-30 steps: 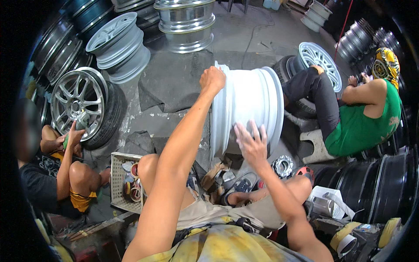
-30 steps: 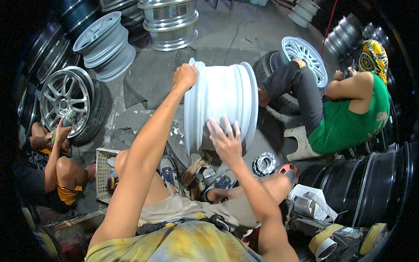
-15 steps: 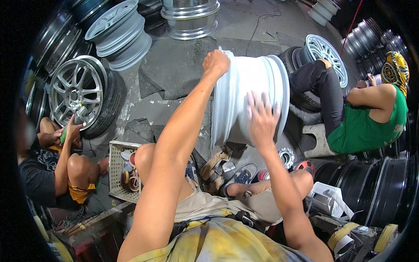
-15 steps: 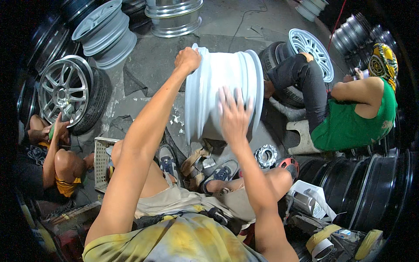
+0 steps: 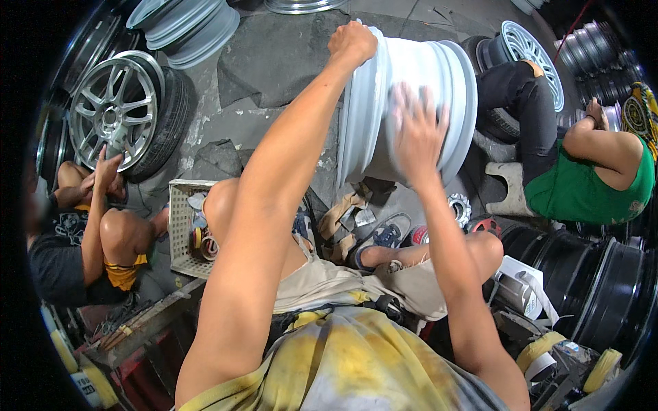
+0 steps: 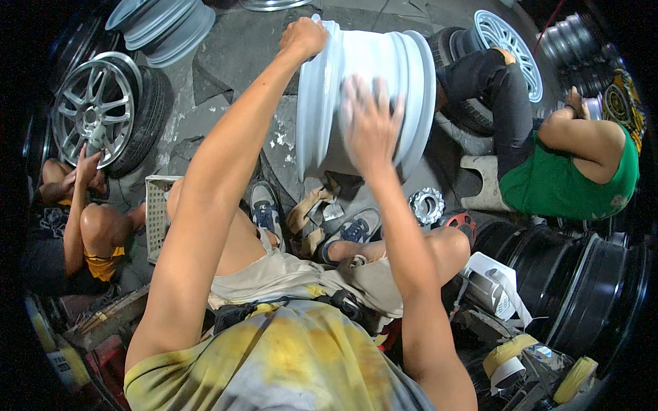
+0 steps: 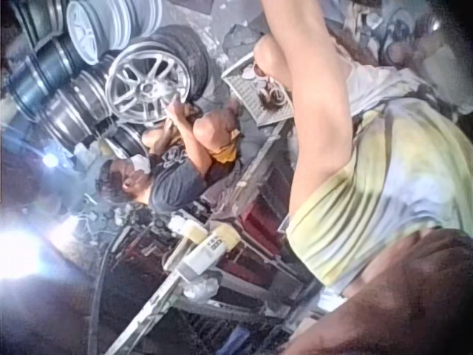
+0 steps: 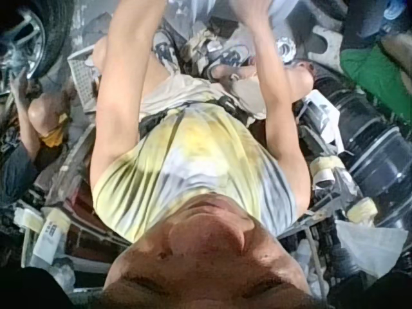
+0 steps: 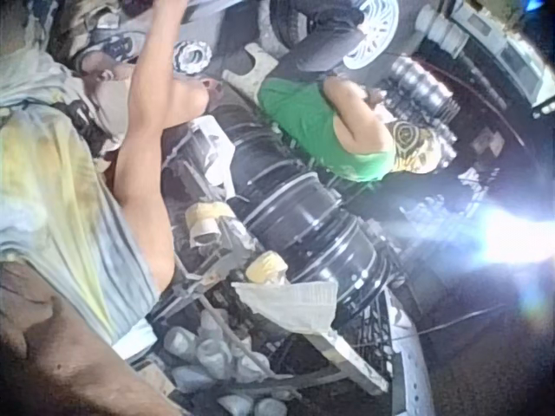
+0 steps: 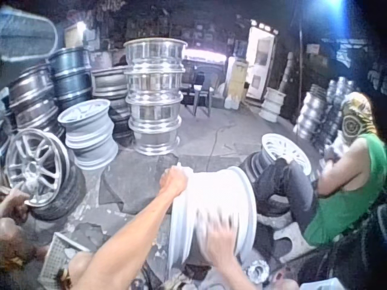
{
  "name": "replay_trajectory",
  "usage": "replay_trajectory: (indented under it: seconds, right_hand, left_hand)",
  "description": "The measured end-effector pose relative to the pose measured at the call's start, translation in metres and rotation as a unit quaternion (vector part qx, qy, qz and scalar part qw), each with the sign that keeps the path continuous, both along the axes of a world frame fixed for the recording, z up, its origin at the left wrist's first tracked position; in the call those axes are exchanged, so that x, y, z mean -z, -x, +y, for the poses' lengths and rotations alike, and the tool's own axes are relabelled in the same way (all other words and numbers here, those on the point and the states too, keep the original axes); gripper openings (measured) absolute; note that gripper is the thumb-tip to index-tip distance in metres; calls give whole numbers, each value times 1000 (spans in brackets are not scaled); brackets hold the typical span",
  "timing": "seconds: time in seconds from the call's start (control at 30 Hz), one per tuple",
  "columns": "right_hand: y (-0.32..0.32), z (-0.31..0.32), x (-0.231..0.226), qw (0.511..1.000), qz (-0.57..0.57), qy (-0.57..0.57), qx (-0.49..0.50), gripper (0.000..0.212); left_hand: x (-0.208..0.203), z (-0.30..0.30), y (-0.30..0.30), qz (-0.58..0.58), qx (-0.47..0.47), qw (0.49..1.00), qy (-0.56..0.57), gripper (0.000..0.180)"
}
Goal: The person sits on the floor and uses a sanding block to smooth the surface of a white car wheel rim. They rotate the wheel to access different areas, sanding the outer barrel and the inner face of the rim.
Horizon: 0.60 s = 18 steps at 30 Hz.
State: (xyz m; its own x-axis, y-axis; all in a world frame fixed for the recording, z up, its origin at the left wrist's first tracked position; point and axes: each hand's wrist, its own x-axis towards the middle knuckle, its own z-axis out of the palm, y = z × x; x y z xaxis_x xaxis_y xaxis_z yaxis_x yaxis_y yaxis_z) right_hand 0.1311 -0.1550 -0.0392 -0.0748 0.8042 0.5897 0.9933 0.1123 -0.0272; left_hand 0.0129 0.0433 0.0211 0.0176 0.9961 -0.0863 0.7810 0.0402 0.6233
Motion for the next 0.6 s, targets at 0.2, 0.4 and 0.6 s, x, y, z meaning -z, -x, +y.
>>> replay_trajectory:
  seconds: [0.2,0.4,0.6]
  right_hand:
    - [-23,78,-20,999,3,5,32,38]
    - [31,-119,43,991,57,121,16,38]
    - [7,-164,164,904,102,413,51,25]
  left_hand:
    - [12,12,-11,-18,19,999,-21,42]
    - [21,31,-8,-36,8,999,-28,46]
    - [11,21,-11,-10,32,999,-16,42]
